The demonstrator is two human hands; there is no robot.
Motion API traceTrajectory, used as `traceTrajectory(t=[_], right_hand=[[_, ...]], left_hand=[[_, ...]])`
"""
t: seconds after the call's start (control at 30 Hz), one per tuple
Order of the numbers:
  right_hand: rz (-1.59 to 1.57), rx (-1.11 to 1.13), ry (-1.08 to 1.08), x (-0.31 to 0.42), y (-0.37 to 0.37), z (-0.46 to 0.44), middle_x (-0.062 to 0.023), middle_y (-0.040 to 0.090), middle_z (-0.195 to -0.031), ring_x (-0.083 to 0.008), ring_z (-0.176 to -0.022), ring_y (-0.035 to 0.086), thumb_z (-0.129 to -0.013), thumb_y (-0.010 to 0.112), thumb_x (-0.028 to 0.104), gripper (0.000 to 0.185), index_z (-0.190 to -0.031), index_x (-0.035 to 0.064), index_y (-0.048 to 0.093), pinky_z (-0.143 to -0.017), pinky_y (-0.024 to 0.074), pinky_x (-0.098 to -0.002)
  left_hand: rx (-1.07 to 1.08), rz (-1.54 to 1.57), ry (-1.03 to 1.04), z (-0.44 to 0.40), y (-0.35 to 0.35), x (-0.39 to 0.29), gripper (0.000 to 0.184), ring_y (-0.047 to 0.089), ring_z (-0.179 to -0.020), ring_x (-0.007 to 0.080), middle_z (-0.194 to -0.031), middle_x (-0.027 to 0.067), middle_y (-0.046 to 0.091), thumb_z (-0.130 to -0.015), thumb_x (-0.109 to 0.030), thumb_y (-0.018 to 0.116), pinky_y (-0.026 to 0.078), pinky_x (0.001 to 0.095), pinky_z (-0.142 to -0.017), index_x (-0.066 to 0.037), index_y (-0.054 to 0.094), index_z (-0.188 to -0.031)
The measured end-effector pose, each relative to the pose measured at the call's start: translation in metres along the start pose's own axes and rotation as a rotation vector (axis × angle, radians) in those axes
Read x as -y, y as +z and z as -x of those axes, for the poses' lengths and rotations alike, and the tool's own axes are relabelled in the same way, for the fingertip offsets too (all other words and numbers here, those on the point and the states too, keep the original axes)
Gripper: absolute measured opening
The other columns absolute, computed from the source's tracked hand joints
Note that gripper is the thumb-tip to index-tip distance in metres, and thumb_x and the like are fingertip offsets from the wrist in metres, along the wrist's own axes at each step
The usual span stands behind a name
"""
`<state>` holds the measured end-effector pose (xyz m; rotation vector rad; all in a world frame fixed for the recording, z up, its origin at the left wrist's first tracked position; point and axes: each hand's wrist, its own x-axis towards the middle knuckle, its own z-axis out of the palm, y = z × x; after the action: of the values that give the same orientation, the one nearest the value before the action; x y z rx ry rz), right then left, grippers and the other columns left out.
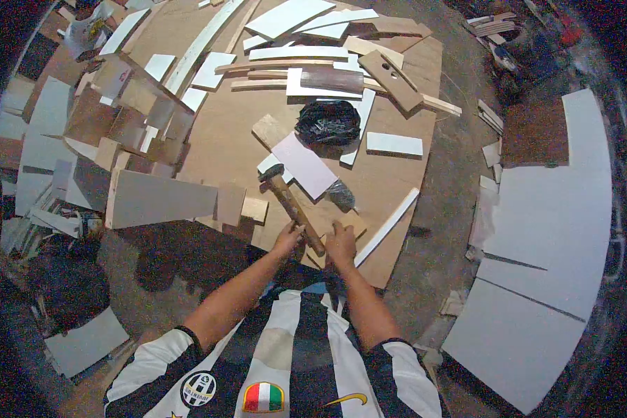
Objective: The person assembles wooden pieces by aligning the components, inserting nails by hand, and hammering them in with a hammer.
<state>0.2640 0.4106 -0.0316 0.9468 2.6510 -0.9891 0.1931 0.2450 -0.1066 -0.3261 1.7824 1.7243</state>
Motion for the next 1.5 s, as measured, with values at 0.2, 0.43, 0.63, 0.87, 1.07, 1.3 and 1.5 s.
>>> traceTrajectory(t=[0.2, 0.43, 0.63, 0.87, 1.07, 1.3, 1.5], right_hand=[[-0.017, -0.017, -0.051, 0.028, 0.012, -0.001, -0.0236, 0.055, -0.112, -0.0417, -0.101, 0.059, -0.086, 0.069, 0.023, 0.042, -0.121, 0.0017, 0.059, -0.086, 0.0493, -0.0489], [-0.356, 0.106, -0.080, 0.036, 0.012, -0.026, -0.0248, 0.057, -0.116, -0.0405, -0.108, 0.059, -0.087, 0.069, 0.019, 0.039, -0.118, -0.0007, 0.056, -0.090, 0.0487, -0.0459], [-0.320, 0.035, -0.233, 0.022, 0.024, -0.031, -0.0243, 0.056, -0.125, -0.0397, -0.115, 0.057, -0.086, 0.070, 0.021, 0.045, -0.124, 0.0017, 0.057, -0.096, 0.0486, -0.0434], [0.154, 0.089, -0.244, 0.061, -0.008, -0.017, -0.0184, 0.055, -0.117, -0.0384, -0.109, 0.055, -0.080, 0.075, 0.022, 0.047, -0.119, 0.0038, 0.057, -0.087, 0.0514, -0.0469], [0.214, -0.108, -0.354, 0.026, 0.007, -0.044, -0.0161, 0.054, -0.110, -0.0354, -0.107, 0.055, -0.081, 0.074, 0.022, 0.042, -0.115, 0.0042, 0.056, -0.079, 0.0543, -0.0455], [0.325, -0.279, -0.214, 0.028, -0.010, -0.050, -0.0165, 0.054, -0.110, -0.0363, -0.104, 0.055, -0.082, 0.070, 0.016, 0.036, -0.113, 0.0066, 0.054, -0.086, 0.0512, -0.0450], [-0.271, -0.074, -0.434, 0.101, 0.034, -0.069, -0.0216, 0.060, -0.112, -0.0379, -0.106, 0.058, -0.080, 0.070, 0.013, 0.051, -0.126, 0.0002, 0.051, -0.090, 0.0479, -0.0476]], left_hand=[[0.101, 0.126, -0.288, 0.022, 0.017, -0.056, 0.043, 0.048, -0.060, 0.0087, -0.082, 0.0002, 0.054, -0.095, -0.031, 0.066, 0.039, 0.0247, -0.049, -0.006, 0.050, -0.126], [0.053, 0.029, -0.192, 0.021, 0.010, -0.081, 0.059, 0.055, -0.068, 0.0127, -0.098, 0.0076, 0.062, -0.093, -0.031, 0.069, 0.045, 0.0289, -0.053, -0.008, 0.042, -0.139], [0.000, -0.006, -0.141, 0.010, 0.020, -0.073, 0.071, 0.047, -0.057, 0.0096, -0.089, 0.0053, 0.057, -0.092, -0.031, 0.070, 0.038, 0.0255, -0.046, -0.009, 0.035, -0.149], [0.084, 0.059, -0.247, 0.025, 0.008, -0.078, 0.068, 0.051, -0.070, 0.0113, -0.095, 0.0051, 0.057, -0.093, -0.036, 0.067, 0.044, 0.0332, -0.058, -0.016, 0.037, -0.150], [-0.054, -0.004, -0.236, 0.000, -0.021, -0.062, 0.063, 0.056, -0.078, 0.0158, -0.104, 0.0081, 0.057, -0.091, -0.037, 0.068, 0.047, 0.0357, -0.063, -0.014, 0.044, -0.145], [-0.327, -0.232, 0.040, -0.059, -0.041, -0.095, 0.057, 0.062, -0.078, 0.0182, -0.107, 0.0157, 0.065, -0.092, -0.021, 0.065, 0.051, 0.0337, -0.060, -0.003, 0.045, -0.142], [-0.484, -0.730, 0.553, -0.126, -0.058, -0.103, 0.062, 0.047, -0.126, 0.0367, -0.141, 0.0296, 0.043, -0.090, -0.018, 0.064, 0.040, 0.0437, -0.104, 0.002, 0.041, -0.144]])
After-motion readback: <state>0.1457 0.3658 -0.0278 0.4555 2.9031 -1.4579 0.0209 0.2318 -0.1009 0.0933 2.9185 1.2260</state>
